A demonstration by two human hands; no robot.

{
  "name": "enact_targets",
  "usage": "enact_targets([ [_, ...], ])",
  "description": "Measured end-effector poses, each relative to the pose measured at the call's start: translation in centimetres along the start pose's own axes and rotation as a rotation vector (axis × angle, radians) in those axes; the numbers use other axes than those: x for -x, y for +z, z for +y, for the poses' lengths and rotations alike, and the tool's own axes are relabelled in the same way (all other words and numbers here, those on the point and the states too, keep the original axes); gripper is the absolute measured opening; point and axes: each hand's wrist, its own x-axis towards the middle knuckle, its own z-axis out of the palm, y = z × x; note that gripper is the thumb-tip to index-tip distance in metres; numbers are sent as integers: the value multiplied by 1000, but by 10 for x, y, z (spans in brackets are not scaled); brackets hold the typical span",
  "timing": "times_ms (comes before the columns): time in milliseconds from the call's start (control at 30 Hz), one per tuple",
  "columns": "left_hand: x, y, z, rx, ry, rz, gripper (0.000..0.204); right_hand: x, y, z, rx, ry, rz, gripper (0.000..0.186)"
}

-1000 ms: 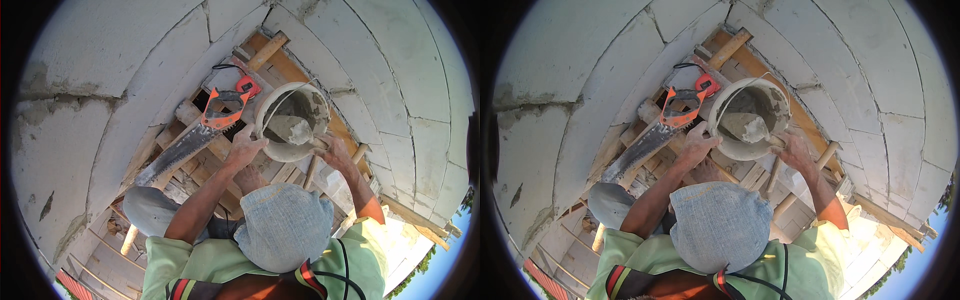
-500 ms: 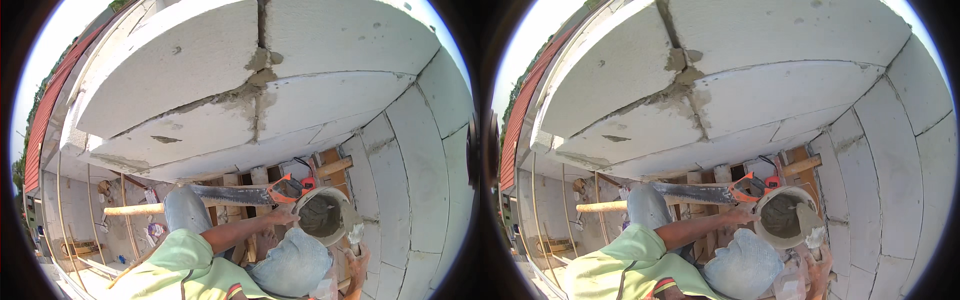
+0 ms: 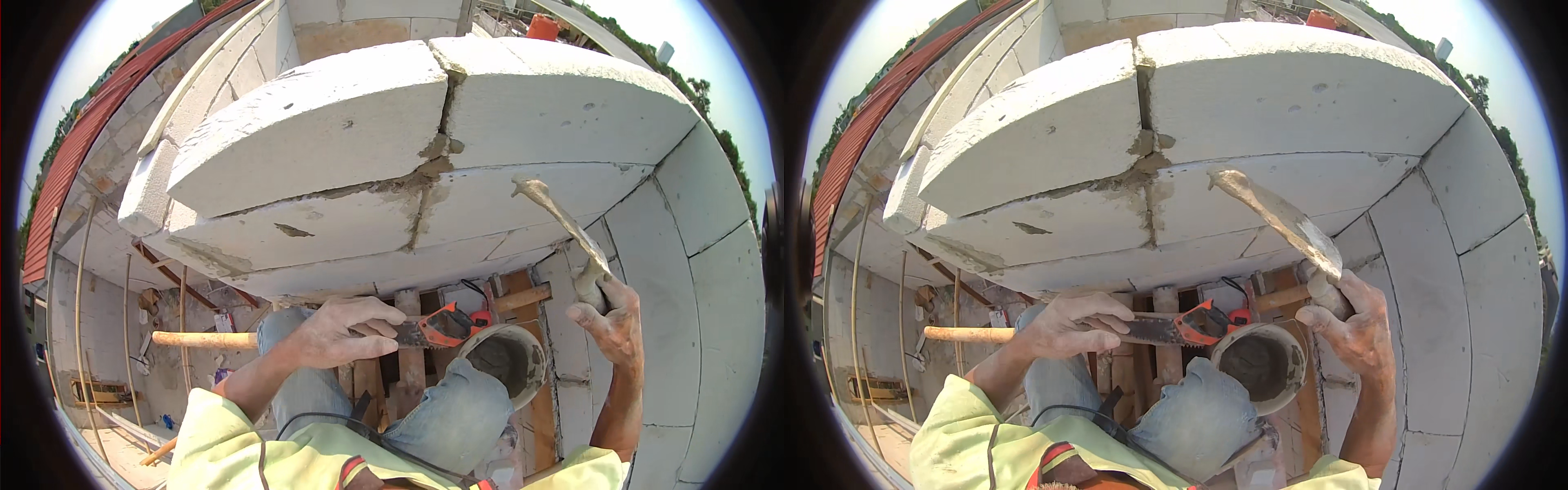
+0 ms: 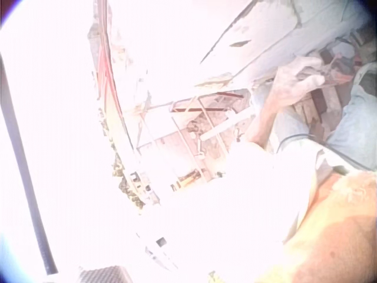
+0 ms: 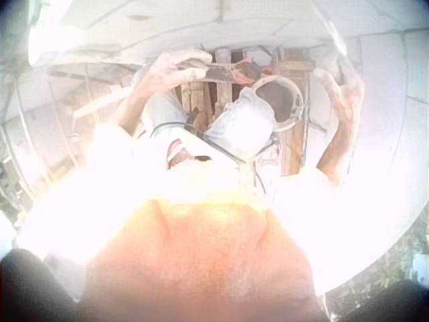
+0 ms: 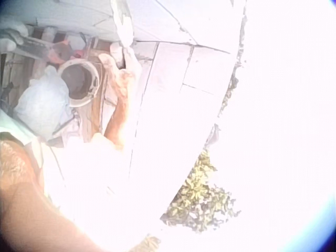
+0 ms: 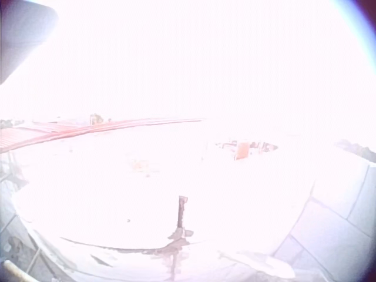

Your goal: The person scoops mortar from a bucket and spreads it onto a concrete block structure using a trowel. They then place concrete blocks onto the mortared area and scrape away excess mortar with the trowel.

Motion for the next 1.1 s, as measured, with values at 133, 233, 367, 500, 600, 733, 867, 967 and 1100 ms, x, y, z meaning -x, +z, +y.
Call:
enact_targets([
  [133,12,-36,85,-486,871,460,41,-33,16,5,-96,-152,7,61],
  [233,31,-65,118,-809,967,862,46,-66,40,-2,-356,-190,-101,60],
  [367,5,-101,148,-1219,938,932,59,-95,48,-2,-469,-224,-308,65],
  [500,-20,-122,144,-1320,837,875,82,-108,59,5,-633,-223,-438,61],
  [600,-29,-128,137,-1340,617,796,92,-112,74,16,-727,-200,-546,53],
  [733,-32,-113,147,-1458,320,719,94,-113,87,34,-764,-164,-560,47],
  [867,-36,-106,148,-1387,415,711,93,-95,95,64,-798,-155,-455,46],
  [967,-38,-120,141,-1513,367,706,93,-64,107,62,-791,-85,-304,46],
  [1100,-37,-126,141,-1586,274,683,93,-51,132,62,-864,-201,-219,46],
])
